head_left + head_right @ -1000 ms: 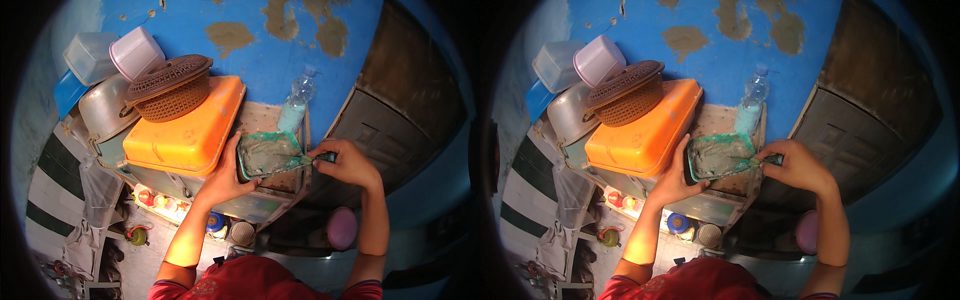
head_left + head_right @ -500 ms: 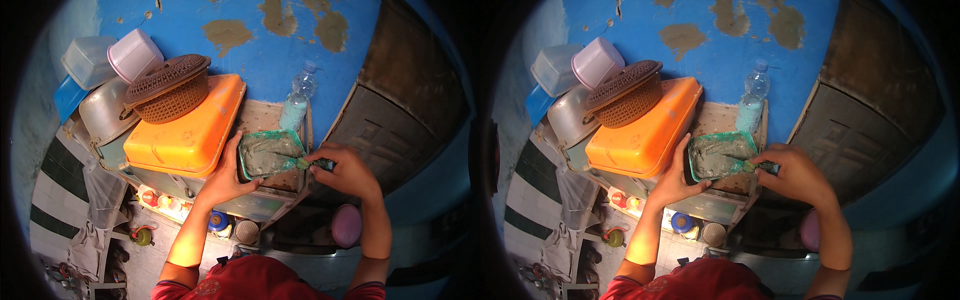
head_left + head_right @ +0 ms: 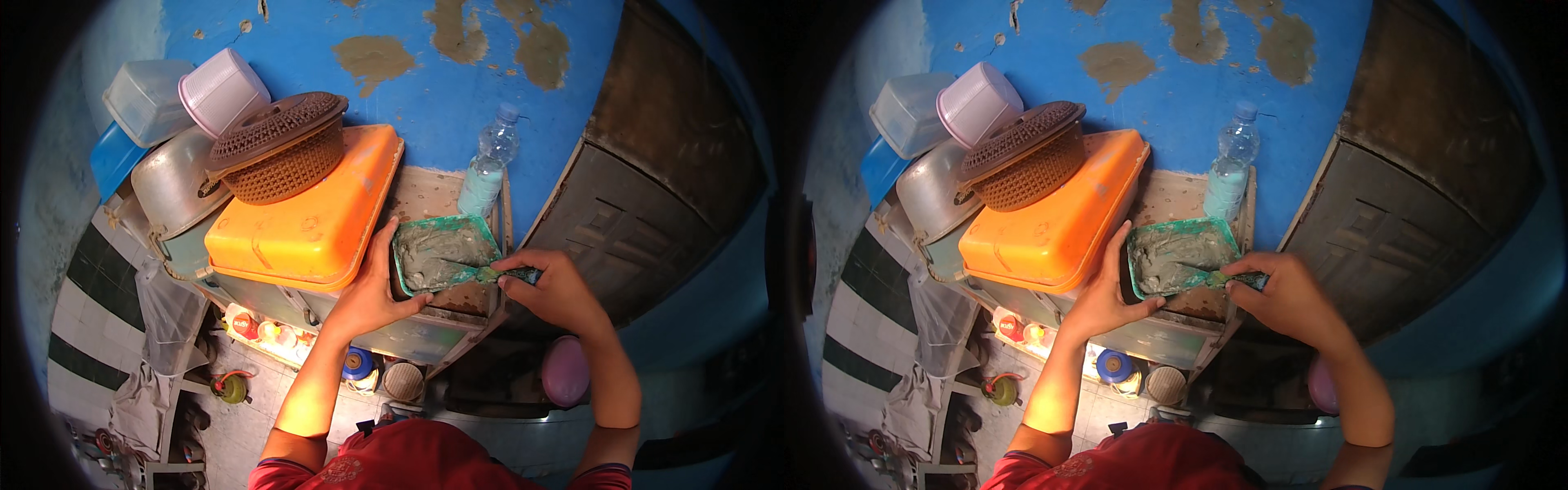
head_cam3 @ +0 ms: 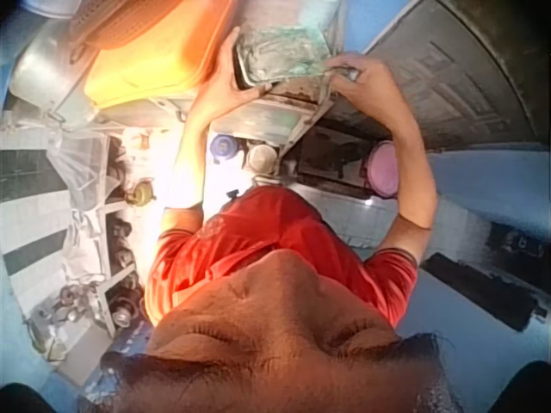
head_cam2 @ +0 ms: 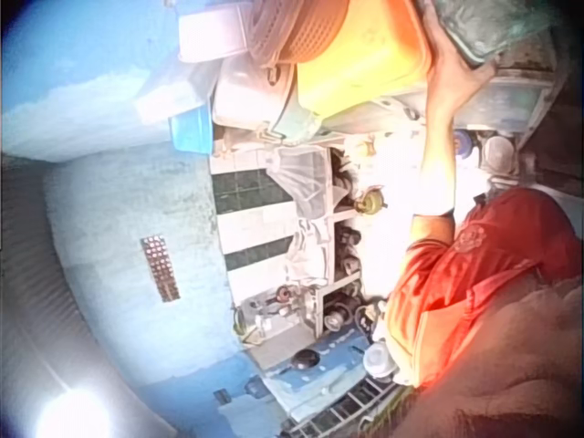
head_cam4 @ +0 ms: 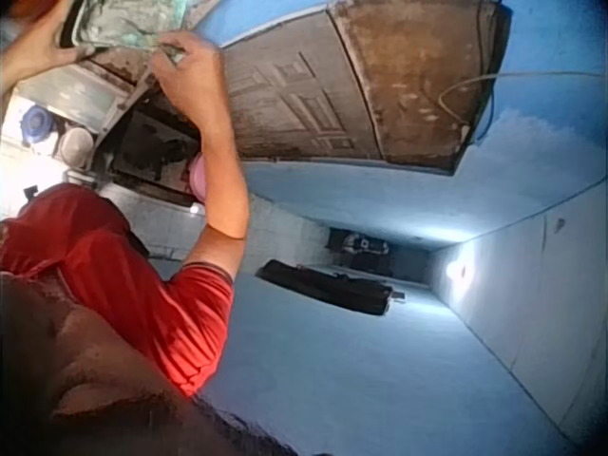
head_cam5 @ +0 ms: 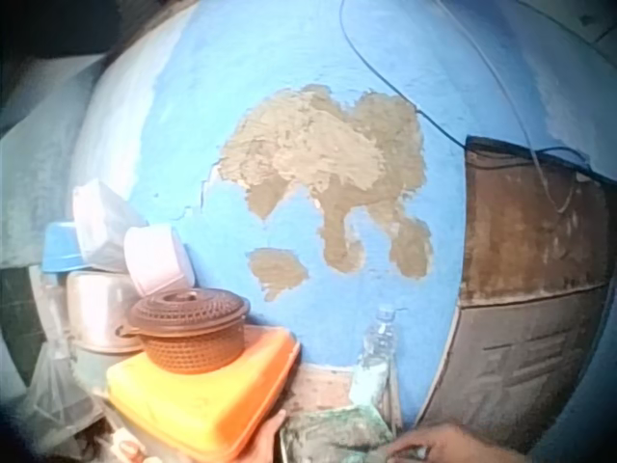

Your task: The person applies plaster to a blue wall using a trowel. They repeatedly scoop plaster from a container, spread it on the wall, and occasionally add water to the mixture.

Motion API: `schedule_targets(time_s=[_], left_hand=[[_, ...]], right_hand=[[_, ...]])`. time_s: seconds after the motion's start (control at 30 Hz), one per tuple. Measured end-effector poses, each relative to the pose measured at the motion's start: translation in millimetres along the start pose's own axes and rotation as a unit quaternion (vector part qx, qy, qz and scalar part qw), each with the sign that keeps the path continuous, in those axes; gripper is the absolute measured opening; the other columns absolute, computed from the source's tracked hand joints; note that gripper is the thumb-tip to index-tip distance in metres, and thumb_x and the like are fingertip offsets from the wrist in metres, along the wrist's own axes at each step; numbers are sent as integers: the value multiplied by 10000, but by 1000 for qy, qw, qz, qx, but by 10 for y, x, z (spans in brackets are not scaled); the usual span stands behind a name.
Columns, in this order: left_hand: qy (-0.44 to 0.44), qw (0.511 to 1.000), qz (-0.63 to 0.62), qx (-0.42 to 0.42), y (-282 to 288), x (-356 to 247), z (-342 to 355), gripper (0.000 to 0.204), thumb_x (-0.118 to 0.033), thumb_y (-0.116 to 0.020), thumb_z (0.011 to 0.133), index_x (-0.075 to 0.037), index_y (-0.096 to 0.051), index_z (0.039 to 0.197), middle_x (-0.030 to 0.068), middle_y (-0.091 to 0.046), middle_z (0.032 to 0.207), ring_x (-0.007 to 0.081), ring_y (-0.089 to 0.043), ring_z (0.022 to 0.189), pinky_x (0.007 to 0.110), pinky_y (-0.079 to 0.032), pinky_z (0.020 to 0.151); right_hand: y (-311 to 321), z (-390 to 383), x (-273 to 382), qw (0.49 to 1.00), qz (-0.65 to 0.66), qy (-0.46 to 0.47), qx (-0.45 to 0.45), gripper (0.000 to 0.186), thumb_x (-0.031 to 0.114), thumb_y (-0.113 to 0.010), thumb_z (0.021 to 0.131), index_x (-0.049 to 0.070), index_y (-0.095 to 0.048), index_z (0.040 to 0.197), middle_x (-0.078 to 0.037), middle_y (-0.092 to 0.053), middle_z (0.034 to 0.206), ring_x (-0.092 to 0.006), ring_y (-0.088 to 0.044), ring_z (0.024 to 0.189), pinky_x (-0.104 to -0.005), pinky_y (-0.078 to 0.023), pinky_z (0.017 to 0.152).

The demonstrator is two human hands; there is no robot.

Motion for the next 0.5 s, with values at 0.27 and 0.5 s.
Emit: schedule_targets(time_s=[0.27,0.5], left_hand=[[4,1000,-2,-1,-3,5,-14,1233,-289,-926,755,-23,-124,1653,307,-380,1580,432,-353,1513,447,-274,1258],[12,1000,11,-4,0,-9,-17,1225,-350,-919,757,19,-153,1638,311,-362,1580,449,-340,1509,457,-264,1257]], right_hand=[[-145,-20,-123,996,53,-56,-45,231,139,-742,947,8,-775,1135,34,-642,695,1,-470,569,-225,-351,502],[-201,-63,-170,991,84,-64,-78,258,156,-747,943,4,-770,1150,14,-662,692,-22,-511,563,-243,-395,516]])
Point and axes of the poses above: each hand's wrist, its own z-axis towards the middle knuckle, its own y-axis out of the back of the hand, x = y × z, the point moved 6 cm from there along z, towards the middle knuckle
